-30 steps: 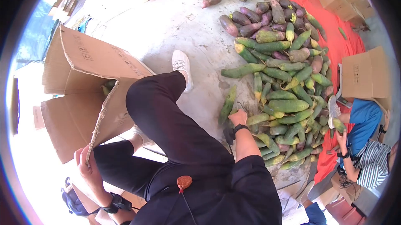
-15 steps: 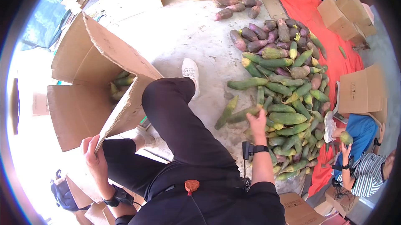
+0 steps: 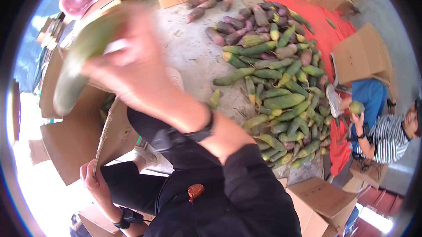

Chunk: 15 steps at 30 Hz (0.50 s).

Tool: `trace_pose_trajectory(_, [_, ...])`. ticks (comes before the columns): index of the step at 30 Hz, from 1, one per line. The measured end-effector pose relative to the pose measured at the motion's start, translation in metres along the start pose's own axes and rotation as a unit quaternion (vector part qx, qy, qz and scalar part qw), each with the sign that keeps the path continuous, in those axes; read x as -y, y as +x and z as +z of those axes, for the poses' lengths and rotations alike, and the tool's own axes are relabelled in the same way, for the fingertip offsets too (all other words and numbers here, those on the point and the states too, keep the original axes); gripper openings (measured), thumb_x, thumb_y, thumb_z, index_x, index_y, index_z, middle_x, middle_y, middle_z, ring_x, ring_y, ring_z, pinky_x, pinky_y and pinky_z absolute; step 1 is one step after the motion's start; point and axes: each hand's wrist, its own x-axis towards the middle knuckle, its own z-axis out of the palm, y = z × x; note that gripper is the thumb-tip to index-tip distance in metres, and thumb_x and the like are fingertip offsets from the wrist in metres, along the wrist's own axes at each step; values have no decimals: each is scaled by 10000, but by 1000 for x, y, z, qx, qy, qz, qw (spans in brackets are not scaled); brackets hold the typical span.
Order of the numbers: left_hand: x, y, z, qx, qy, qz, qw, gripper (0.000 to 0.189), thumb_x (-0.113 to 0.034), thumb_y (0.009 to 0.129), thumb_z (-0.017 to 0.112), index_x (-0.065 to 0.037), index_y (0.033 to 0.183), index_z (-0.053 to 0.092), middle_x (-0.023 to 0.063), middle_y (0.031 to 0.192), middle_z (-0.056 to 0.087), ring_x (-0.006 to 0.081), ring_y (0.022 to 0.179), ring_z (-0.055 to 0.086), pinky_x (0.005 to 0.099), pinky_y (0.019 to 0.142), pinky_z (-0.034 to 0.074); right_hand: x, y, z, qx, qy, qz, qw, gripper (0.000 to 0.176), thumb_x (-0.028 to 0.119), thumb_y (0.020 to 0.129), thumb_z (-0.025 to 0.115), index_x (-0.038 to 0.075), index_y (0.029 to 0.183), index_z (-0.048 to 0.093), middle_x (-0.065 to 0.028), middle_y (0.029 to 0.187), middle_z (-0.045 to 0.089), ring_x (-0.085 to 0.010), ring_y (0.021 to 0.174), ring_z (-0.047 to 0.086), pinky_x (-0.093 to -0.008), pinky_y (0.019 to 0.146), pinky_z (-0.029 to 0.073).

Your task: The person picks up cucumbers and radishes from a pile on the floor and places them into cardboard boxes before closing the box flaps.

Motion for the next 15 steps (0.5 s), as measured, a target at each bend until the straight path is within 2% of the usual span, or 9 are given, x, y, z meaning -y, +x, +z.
trace_pose_trajectory(2, [5, -1, 2, 2, -8, 13, 1000, 203, 43, 807, 555, -1, 994, 621, 151, 887, 571, 309, 813, 571, 361, 726, 455, -20, -9, 27, 95, -16, 88, 991, 439, -21, 682, 723, 41, 1037, 473, -95, 1012, 537, -210, 948, 571, -325, 731, 518])
trace_pose_trajectory(3, [7, -2, 3, -5, -9, 11, 1000, 195, 34, 815, 555, 0, 995, 621, 149, 887, 572, 305, 812, 572, 362, 722, 455, -38, -16, 31, 115, -130, -22, 985, 427, -5, 666, 732, 43, 1017, 492, -109, 982, 540, -254, 949, 557, -356, 768, 491])
trace_pose_trajectory(4, [9, -3, 3, -2, -15, 21, 1000, 195, 34, 815, 555, 0, 995, 621, 149, 887, 572, 305, 812, 572, 362, 722, 455, -47, -21, 28, 132, -242, -130, 952, 416, 11, 651, 741, 45, 996, 511, -123, 953, 543, -298, 950, 542, -387, 805, 465])
trace_pose_trajectory(7, [15, -4, 4, 5, -1, 7, 1000, 163, -8, 850, 564, -5, 1001, 625, 137, 882, 573, 287, 807, 571, 364, 716, 457, -54, -34, -3, 117, -284, -134, 942, 398, 29, 619, 753, 62, 955, 543, -133, 922, 547, -352, 955, 507, -421, 858, 410])
trace_pose_trajectory(8, [16, -4, 5, 10, -4, 12, 1000, 163, -8, 850, 564, -5, 1001, 625, 137, 882, 573, 287, 807, 571, 364, 716, 457, -51, -39, -20, 84, -324, -83, 939, 340, 50, 641, 753, 71, 923, 565, -118, 926, 558, -316, 928, 537, -396, 817, 443])
trace_pose_trajectory(9, [16, -3, 3, 14, -2, 22, 1000, 158, -14, 858, 562, -6, 1002, 626, 134, 883, 573, 282, 807, 572, 360, 715, 458, -49, -47, -42, 60, -333, -42, 940, 283, 55, 732, 721, 42, 975, 577, -75, 965, 579, -177, 866, 583, -280, 692, 482])
trace_pose_trajectory(10, [17, -4, 3, 16, 0, 30, 999, 153, -20, 867, 560, -8, 1003, 628, 131, 885, 573, 277, 808, 573, 357, 715, 458, -49, -55, -67, 47, -358, 18, 932, 275, 64, 763, 706, 39, 1004, 575, -64, 943, 595, -145, 835, 595, -254, 661, 483])
trace_pose_trajectory(13, [21, -5, 5, 8, -4, -13, 1000, 151, -23, 877, 550, -7, 1004, 629, 124, 887, 570, 262, 814, 574, 350, 720, 459, -45, -89, -151, -50, -405, 189, 893, 215, 89, 813, 671, 27, 1005, 597, -38, 923, 627, -105, 847, 599, -255, 730, 497])
trace_pose_trajectory(15, [24, -4, 5, 12, -1, 5, 1000, 152, -27, 880, 547, -7, 1006, 629, 122, 888, 569, 256, 819, 574, 345, 724, 459, -44, -125, -218, -100, -521, 224, 818, 217, 108, 811, 668, 20, 999, 603, -52, 920, 645, -121, 823, 605, -276, 737, 502])
